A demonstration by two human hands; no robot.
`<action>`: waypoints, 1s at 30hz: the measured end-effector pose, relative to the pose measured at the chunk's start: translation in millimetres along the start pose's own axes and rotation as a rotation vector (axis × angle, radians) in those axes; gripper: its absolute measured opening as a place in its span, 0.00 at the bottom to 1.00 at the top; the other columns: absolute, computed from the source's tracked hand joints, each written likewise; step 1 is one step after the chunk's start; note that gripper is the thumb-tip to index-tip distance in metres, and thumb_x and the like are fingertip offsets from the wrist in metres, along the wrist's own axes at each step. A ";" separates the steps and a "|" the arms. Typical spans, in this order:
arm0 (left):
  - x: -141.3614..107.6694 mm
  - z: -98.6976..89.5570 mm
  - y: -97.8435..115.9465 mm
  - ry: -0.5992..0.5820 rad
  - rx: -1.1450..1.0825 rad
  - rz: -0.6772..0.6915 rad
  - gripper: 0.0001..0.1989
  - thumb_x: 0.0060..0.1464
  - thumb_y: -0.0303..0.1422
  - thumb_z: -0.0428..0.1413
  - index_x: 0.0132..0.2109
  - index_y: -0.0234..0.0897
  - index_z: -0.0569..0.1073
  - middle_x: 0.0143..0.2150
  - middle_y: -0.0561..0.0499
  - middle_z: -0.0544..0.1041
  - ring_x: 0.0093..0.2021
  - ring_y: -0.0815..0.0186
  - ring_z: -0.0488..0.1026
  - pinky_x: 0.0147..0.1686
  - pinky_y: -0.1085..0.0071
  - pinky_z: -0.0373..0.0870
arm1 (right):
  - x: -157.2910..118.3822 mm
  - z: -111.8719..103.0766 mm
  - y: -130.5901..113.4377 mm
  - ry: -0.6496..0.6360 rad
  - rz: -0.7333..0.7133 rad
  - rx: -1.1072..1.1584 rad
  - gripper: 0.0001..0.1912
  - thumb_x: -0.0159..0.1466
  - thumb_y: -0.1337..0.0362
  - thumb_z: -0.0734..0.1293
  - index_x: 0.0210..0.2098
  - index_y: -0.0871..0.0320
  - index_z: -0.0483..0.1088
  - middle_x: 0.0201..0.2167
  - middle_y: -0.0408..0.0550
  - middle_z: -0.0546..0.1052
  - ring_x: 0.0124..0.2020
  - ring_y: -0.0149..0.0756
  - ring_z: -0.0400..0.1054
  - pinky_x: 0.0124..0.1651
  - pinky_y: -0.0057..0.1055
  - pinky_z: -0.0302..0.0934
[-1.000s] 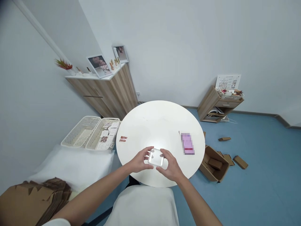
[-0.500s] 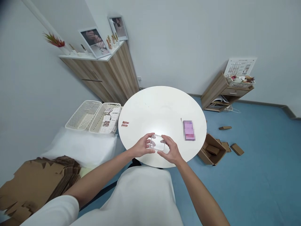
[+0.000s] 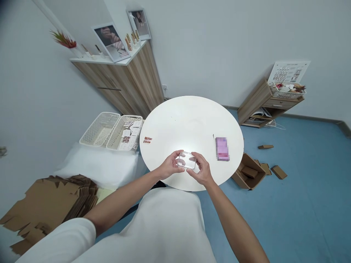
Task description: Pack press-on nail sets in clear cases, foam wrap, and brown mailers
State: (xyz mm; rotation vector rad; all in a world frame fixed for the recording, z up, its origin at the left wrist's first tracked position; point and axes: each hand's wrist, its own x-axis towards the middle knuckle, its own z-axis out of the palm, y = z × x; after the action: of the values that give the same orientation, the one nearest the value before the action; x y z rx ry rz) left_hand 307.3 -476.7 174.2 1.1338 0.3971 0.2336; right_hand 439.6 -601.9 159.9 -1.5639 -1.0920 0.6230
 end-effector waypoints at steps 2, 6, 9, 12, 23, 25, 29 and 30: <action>1.0 0.0 0.1 -0.004 0.002 0.009 0.33 0.38 0.27 0.63 0.52 0.44 0.60 0.51 0.46 0.56 0.39 0.71 0.65 0.35 0.69 0.68 | 1.6 -0.7 -1.3 0.005 -0.010 -0.005 0.31 0.52 0.55 0.66 0.53 0.54 0.57 0.49 0.55 0.62 0.45 0.43 0.65 0.43 0.40 0.64; 2.2 -2.5 3.9 0.002 0.068 0.014 0.34 0.37 0.28 0.63 0.53 0.45 0.59 0.51 0.46 0.57 0.39 0.71 0.66 0.34 0.69 0.68 | 9.4 -8.1 -8.7 -0.107 -0.039 -0.113 0.32 0.51 0.56 0.67 0.54 0.53 0.55 0.50 0.54 0.61 0.47 0.43 0.62 0.46 0.41 0.62; 3.4 -4.4 7.8 0.002 0.132 0.028 0.37 0.36 0.29 0.63 0.54 0.46 0.57 0.52 0.45 0.56 0.39 0.70 0.66 0.34 0.69 0.68 | 16.9 -14.1 -13.7 -0.212 -0.065 -0.228 0.37 0.50 0.56 0.68 0.56 0.52 0.51 0.51 0.54 0.61 0.47 0.43 0.62 0.47 0.44 0.61; 4.6 -5.5 12.3 -0.008 0.180 0.040 0.42 0.36 0.29 0.63 0.57 0.48 0.53 0.54 0.44 0.56 0.41 0.69 0.66 0.37 0.67 0.68 | 21.8 -16.2 -17.3 -0.226 -0.071 -0.286 0.40 0.51 0.56 0.67 0.58 0.52 0.46 0.50 0.54 0.61 0.44 0.42 0.63 0.46 0.45 0.62; -0.2 -8.1 28.4 -0.120 0.555 0.109 0.40 0.37 0.31 0.62 0.57 0.42 0.55 0.45 0.47 0.66 0.33 0.71 0.66 0.37 0.67 0.68 | 20.2 -20.5 -48.0 -0.334 -0.119 -0.573 0.38 0.53 0.55 0.65 0.59 0.55 0.47 0.48 0.57 0.62 0.44 0.47 0.61 0.40 0.43 0.62; -1.8 -5.5 27.9 -0.134 0.557 0.102 0.40 0.38 0.31 0.62 0.58 0.43 0.54 0.44 0.48 0.66 0.31 0.73 0.65 0.36 0.67 0.68 | 19.6 -21.1 -53.0 -0.352 -0.117 -0.599 0.36 0.52 0.58 0.65 0.57 0.56 0.49 0.47 0.57 0.63 0.42 0.46 0.62 0.39 0.42 0.62; -3.7 0.3 27.3 -0.155 0.473 0.079 0.37 0.38 0.31 0.62 0.56 0.43 0.56 0.43 0.48 0.65 0.32 0.73 0.65 0.36 0.68 0.68 | 21.2 -24.3 -58.1 -0.389 -0.134 -0.619 0.35 0.50 0.60 0.66 0.55 0.58 0.53 0.45 0.56 0.65 0.40 0.44 0.63 0.39 0.41 0.61; -3.7 1.4 27.7 -0.159 0.445 0.076 0.37 0.38 0.31 0.62 0.55 0.43 0.56 0.43 0.47 0.64 0.32 0.73 0.65 0.36 0.67 0.68 | 22.4 -25.7 -58.5 -0.393 -0.138 -0.616 0.35 0.49 0.60 0.66 0.55 0.58 0.54 0.44 0.56 0.65 0.39 0.44 0.63 0.39 0.40 0.61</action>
State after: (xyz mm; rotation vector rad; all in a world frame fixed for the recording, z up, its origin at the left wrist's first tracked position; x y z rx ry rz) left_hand 305.1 -467.9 200.6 1.5951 0.2704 0.1223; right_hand 452.2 -594.0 225.9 -1.9033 -1.7971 0.5380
